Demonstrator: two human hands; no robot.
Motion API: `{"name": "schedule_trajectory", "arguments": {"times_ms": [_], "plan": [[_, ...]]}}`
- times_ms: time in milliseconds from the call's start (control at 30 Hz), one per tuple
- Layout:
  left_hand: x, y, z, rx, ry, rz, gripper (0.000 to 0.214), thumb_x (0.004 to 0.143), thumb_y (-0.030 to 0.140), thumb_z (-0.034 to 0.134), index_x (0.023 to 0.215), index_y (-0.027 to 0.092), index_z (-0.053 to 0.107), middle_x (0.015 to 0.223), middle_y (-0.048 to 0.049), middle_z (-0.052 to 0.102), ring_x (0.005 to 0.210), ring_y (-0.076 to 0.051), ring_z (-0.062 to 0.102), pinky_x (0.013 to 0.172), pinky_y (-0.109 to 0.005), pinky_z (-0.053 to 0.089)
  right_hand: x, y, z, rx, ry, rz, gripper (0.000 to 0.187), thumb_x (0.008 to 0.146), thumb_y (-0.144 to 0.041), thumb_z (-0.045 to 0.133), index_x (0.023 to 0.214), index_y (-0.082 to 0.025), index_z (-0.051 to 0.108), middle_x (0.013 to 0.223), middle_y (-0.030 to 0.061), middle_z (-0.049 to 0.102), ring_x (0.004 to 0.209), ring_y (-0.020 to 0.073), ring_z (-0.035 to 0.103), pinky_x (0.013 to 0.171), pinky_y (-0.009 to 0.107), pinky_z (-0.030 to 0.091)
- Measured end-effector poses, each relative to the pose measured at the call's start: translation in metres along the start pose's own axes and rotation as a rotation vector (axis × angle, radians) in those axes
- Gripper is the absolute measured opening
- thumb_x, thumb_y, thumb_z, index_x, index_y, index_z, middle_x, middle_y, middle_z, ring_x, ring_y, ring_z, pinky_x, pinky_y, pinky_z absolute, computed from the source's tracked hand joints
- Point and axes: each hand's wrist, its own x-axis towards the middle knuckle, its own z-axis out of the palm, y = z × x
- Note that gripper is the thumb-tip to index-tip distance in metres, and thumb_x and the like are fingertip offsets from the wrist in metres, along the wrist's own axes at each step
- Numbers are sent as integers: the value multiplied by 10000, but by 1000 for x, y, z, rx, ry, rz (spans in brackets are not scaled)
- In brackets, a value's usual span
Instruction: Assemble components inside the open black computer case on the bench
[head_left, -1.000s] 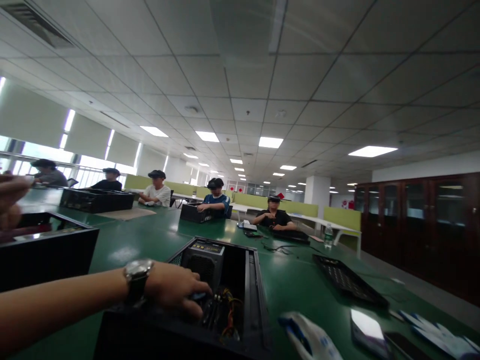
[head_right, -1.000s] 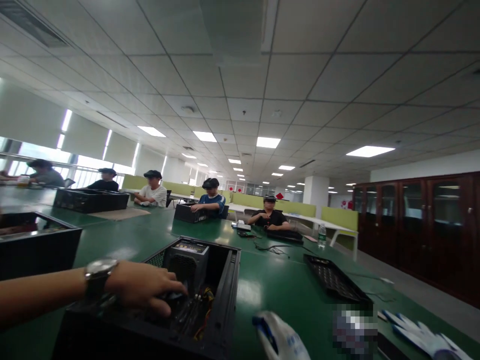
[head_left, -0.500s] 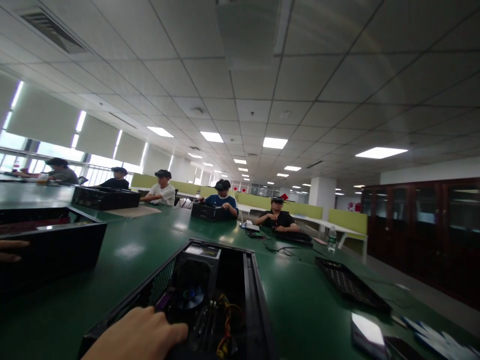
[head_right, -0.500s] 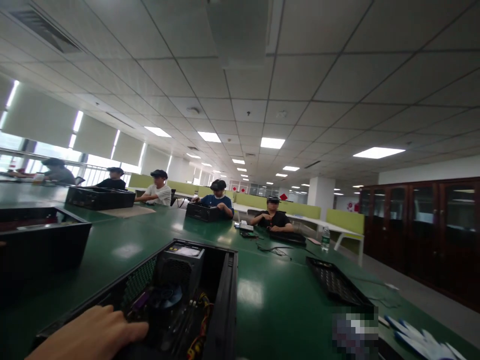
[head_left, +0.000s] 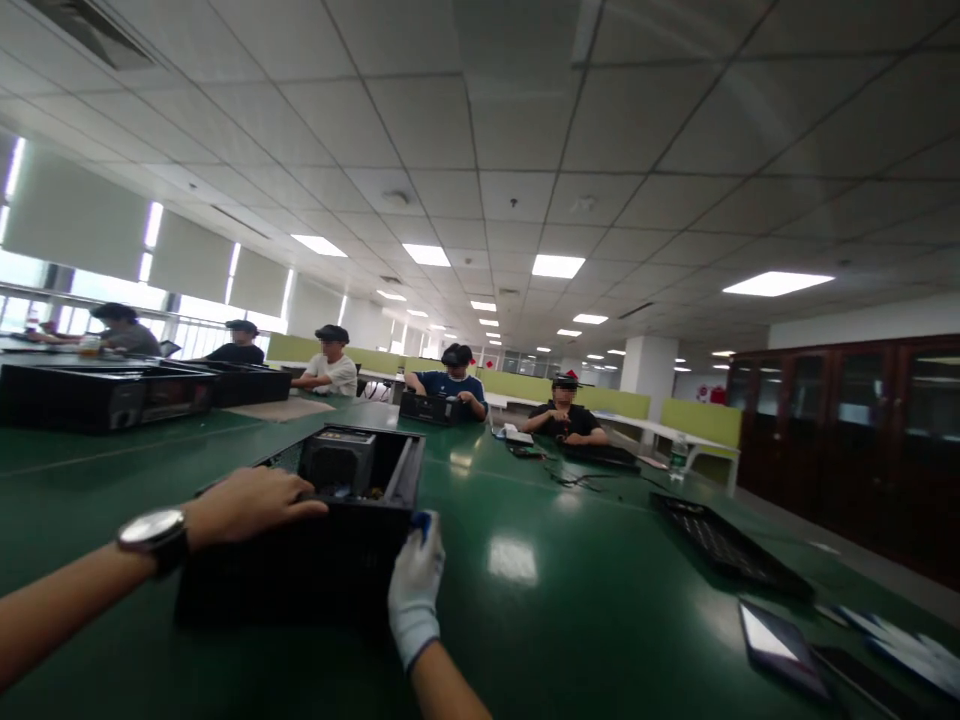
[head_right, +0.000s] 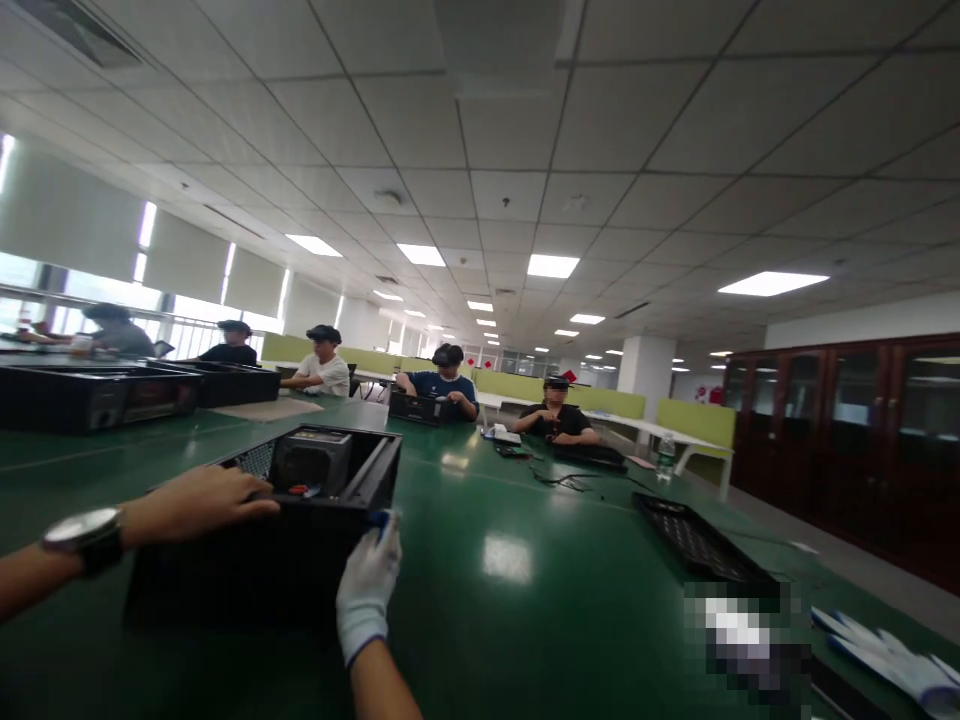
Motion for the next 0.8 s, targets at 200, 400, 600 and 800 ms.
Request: {"name": "schedule_trajectory", "arguments": {"times_ms": [200, 400, 600, 800], "plan": [[51, -75, 21, 74, 185, -166, 588, 998, 486, 353, 1452, 146, 511, 1525, -202, 457, 1445, -489, 282, 1086, -671, 284, 23, 27, -18, -238, -308, -146, 228, 803, -200, 569, 986, -243, 699, 950, 48, 754, 926, 225, 710, 878, 313, 533], [37, -18, 84, 146, 637, -181, 491, 1018, 293, 339, 1476, 161, 453, 1656, -220, 162, 1520, -399, 165, 1165, -638, 174, 45, 150, -186, -505, -201, -44, 418, 856, -187, 449, 1199, -156, 686, 1298, 188, 661, 1272, 317, 583, 1115, 454, 417], [29, 106, 112, -105, 468, 260, 645, 918, 111, 459, 1520, 314, 349, 1675, -125, 160, 1531, -319, 193, 1196, -576, 240, 38, 268, -292, -823, -207, -155, 428, 801, -177, 486, 1137, -130, 747, 1402, 196, 588, 1348, 342, 508, 1134, 435, 425], [12, 276, 113, -436, 52, 734, 588, 911, 276, 586, 1467, 364, 415, 1584, -110, 375, 1459, -354, 350, 1135, -614, 374, 16, 298, -310, -761, -157, -211, 348, 682, -203, 596, 968, -273, 781, 1264, 109, 691, 1243, 354, 597, 1060, 466, 498]]}}
